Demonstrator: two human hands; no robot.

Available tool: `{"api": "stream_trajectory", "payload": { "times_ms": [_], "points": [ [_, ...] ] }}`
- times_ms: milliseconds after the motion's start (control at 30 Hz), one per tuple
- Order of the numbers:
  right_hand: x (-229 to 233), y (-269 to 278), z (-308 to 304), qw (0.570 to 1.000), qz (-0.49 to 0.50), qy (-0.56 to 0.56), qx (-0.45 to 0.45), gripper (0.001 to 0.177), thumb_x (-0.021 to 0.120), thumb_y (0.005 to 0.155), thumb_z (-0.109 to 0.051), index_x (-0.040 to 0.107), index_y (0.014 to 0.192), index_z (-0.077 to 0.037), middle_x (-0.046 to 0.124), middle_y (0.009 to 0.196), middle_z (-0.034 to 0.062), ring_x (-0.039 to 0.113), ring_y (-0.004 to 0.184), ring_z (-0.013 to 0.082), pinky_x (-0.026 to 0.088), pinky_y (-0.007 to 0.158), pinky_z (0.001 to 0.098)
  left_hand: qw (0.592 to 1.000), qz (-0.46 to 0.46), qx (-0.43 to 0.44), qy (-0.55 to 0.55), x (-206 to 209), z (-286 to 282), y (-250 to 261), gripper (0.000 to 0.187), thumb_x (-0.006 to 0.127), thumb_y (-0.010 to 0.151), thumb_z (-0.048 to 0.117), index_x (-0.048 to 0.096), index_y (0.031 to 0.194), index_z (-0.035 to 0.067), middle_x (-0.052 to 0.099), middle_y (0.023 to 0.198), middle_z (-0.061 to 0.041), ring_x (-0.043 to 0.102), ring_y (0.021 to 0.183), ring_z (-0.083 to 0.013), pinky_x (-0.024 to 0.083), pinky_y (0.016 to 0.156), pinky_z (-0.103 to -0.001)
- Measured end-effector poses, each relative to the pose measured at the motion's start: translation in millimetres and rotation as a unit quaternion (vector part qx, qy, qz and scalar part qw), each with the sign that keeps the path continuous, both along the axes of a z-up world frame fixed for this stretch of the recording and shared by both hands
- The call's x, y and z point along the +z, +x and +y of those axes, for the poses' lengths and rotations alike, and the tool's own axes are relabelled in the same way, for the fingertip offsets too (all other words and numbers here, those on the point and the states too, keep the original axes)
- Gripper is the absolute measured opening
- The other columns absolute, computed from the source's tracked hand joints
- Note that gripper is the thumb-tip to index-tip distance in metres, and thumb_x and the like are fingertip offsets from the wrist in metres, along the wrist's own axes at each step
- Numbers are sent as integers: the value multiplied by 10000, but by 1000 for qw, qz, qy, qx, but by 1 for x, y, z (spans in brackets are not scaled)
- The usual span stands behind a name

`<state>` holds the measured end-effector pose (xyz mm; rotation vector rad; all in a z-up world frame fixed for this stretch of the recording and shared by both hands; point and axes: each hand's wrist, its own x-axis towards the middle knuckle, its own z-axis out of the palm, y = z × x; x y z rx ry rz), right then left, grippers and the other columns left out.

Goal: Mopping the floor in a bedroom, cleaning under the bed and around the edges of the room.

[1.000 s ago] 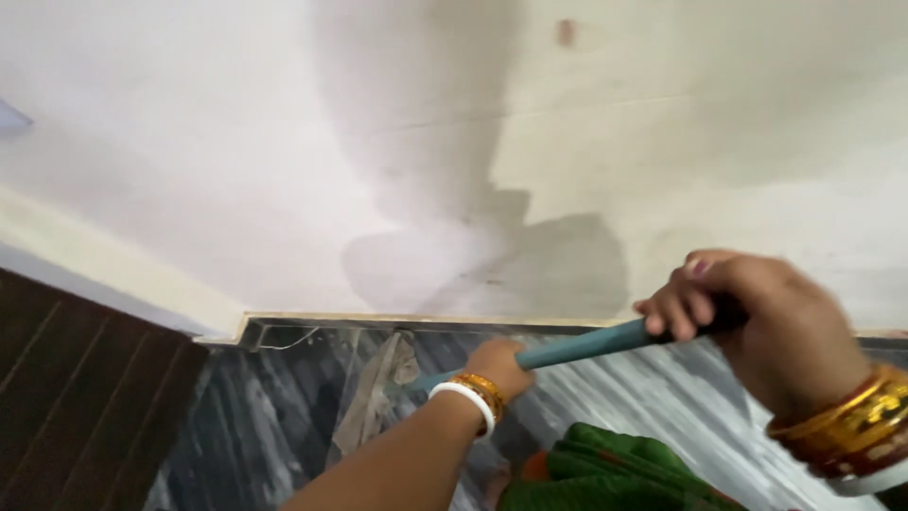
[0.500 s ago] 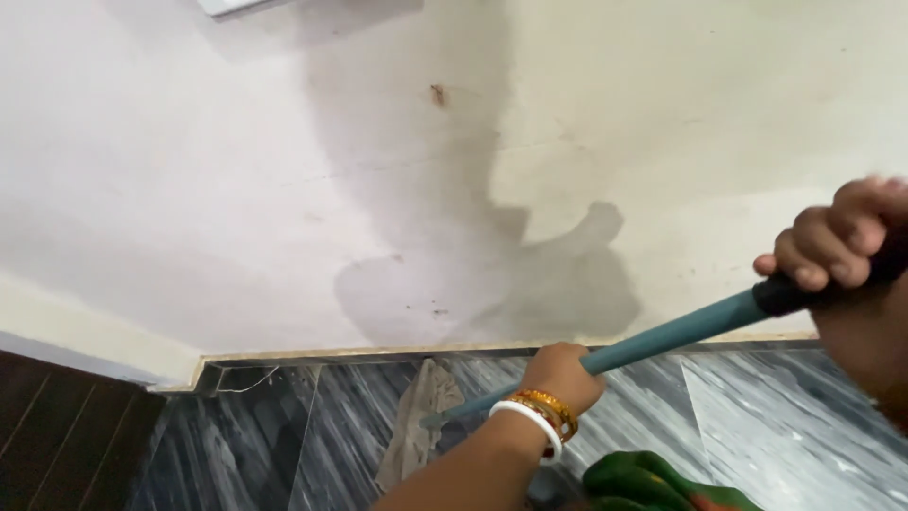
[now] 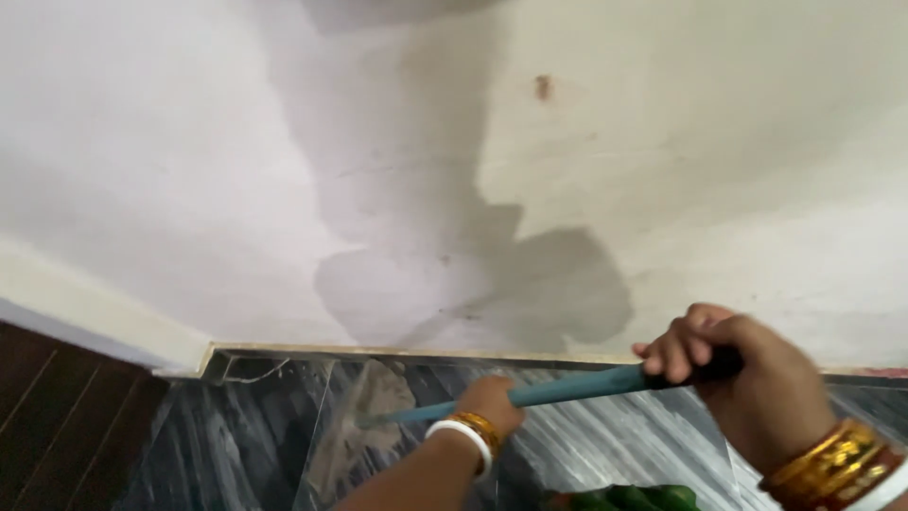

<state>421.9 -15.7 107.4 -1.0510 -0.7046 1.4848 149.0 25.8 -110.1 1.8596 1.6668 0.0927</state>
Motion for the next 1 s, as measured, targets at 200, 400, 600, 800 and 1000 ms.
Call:
{"api": "stream_trajectory", "payload": {
  "times_ms": [200, 400, 600, 800, 1000],
  "points": [
    [-19, -30, -3, 993, 1, -49, 105, 276, 450, 930, -188, 468, 688, -57, 622, 732, 172, 676, 937, 349, 478, 997, 513, 995, 50, 62, -66, 6, -7, -46, 247, 715, 797, 208, 750, 1031, 138, 700, 1139, -153, 669, 1064, -382, 539, 980, -472],
    [-1, -25, -15, 991, 35, -71, 106, 239, 470, 942, -152, 518, 741, -32, 559, 733, 132, 615, 885, 332, 485, 950, 492, 997, 64, 25, -27, 4, -15, -38, 231, 729, 794, 237, 762, 987, 115, 692, 1131, -157, 654, 1061, -385, 527, 971, -472],
    [21, 9, -20, 990, 49, -73, 108, 252, 478, 960, -148, 504, 740, -28, 527, 728, 121, 579, 846, 323, 490, 940, 496, 998, 53, 20, -6, 10, -18, -4, 242, 746, 765, 269, 770, 964, 134, 690, 1079, -154, 665, 1011, -395, 543, 926, -479],
    [52, 93, -25, 999, 9, -34, 25, 343, 472, 993, -176, 447, 684, -28, 470, 666, 134, 556, 789, 351, 473, 905, 506, 999, 33, -16, 13, 49, -23, 103, 196, 713, 765, 269, 769, 885, 125, 746, 945, -168, 692, 920, -399, 558, 857, -504],
    [54, 209, -17, 995, -61, 53, -53, 422, 428, 1119, -278, 441, 730, -117, 449, 637, 76, 513, 731, 302, 519, 963, 550, 999, -34, -23, -6, 81, -23, 227, 204, 683, 747, 232, 786, 900, 144, 744, 946, -163, 700, 907, -388, 562, 853, -486]
  ]
}}
